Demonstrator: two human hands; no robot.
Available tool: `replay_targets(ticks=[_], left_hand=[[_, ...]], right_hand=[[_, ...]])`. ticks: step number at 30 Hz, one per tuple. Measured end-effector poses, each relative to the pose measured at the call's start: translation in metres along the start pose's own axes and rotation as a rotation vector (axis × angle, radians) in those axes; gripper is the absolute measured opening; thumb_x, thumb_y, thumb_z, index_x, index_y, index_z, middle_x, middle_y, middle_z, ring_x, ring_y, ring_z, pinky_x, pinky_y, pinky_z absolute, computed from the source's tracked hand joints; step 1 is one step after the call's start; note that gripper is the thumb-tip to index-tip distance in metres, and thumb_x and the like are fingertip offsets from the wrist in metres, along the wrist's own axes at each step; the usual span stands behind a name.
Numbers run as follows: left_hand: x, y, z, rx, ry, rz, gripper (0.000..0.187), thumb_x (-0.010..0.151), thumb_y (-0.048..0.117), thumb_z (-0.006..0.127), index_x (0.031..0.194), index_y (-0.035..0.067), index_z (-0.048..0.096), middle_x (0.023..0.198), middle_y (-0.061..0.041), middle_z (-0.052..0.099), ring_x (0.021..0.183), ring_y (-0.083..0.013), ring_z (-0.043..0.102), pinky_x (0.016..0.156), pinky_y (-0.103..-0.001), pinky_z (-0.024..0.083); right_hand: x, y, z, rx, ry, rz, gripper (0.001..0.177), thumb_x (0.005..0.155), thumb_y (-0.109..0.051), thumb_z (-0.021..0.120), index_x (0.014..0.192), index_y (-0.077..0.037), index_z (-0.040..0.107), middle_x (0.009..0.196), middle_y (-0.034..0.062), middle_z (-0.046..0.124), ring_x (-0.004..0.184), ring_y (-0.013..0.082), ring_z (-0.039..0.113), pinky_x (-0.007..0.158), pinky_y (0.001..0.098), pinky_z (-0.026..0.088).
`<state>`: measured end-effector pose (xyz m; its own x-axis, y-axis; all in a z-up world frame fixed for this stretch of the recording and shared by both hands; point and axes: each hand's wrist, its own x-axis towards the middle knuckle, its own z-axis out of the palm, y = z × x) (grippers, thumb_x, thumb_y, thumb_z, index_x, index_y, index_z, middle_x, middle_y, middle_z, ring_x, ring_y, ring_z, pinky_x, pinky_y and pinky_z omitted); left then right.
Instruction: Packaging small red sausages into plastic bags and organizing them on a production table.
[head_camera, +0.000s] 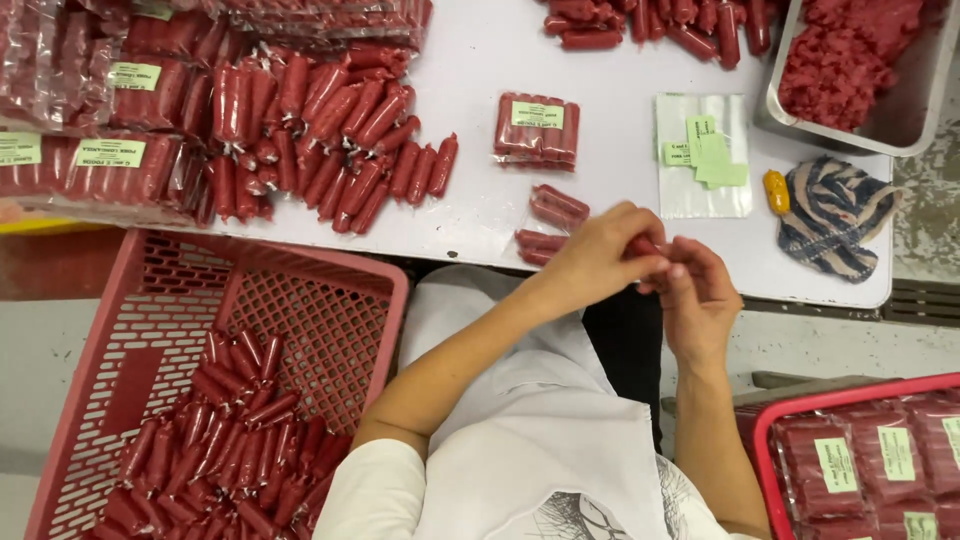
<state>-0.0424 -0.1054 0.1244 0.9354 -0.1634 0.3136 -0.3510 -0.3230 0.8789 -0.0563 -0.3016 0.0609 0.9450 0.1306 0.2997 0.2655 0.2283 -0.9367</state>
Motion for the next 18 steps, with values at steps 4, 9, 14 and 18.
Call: replay_targets(ticks=[4, 9, 14, 18], left_hand=[[-0.002, -0.042, -0.01, 0.042, -0.004, -0.062, 0.023, 0.095, 0.03, 0.066, 0.112, 0.013, 0.063, 0.098, -0.013, 0.064, 0.096, -0.0409, 0.069, 0.084, -0.05, 0.058], [-0.024, -0.126, -0.051, 0.503, 0.097, -0.21, 0.013, 0.096, 0.017, 0.064, 0.106, 0.01, 0.068, 0.093, -0.011, 0.062, 0.09, -0.0379, 0.068, 0.077, -0.048, 0.057], [-0.03, -0.124, -0.041, 0.351, -0.036, -0.376, 0.037, 0.091, 0.018, 0.07, 0.124, 0.004, 0.065, 0.11, -0.016, 0.064, 0.107, -0.0391, 0.066, 0.091, -0.05, 0.055], [-0.038, -0.129, -0.047, 0.307, -0.002, -0.38, 0.042, 0.091, 0.02, 0.072, 0.129, 0.004, 0.063, 0.114, -0.016, 0.064, 0.112, -0.0394, 0.064, 0.094, -0.05, 0.054]], right_hand=[[-0.009, 0.008, -0.043, -0.171, 0.222, 0.181, 0.013, 0.108, 0.002, 0.059, 0.119, 0.008, 0.064, 0.106, 0.0226, 0.068, 0.083, 0.0293, 0.072, 0.069, 0.0379, 0.066], [-0.012, 0.015, -0.048, -0.508, 0.214, 0.273, 0.012, 0.104, 0.002, 0.07, 0.115, 0.007, 0.07, 0.097, 0.0253, 0.07, 0.076, 0.0306, 0.072, 0.063, 0.0403, 0.061], [0.02, 0.076, 0.023, -0.719, -0.054, 0.145, 0.012, 0.1, -0.011, 0.071, 0.108, -0.002, 0.073, 0.103, 0.0217, 0.072, 0.096, 0.0394, 0.07, 0.079, 0.0477, 0.053], [0.036, 0.047, 0.054, -0.858, -0.17, -0.017, 0.013, 0.105, -0.014, 0.068, 0.105, -0.001, 0.069, 0.1, 0.0202, 0.068, 0.095, 0.0431, 0.068, 0.078, 0.0512, 0.054]])
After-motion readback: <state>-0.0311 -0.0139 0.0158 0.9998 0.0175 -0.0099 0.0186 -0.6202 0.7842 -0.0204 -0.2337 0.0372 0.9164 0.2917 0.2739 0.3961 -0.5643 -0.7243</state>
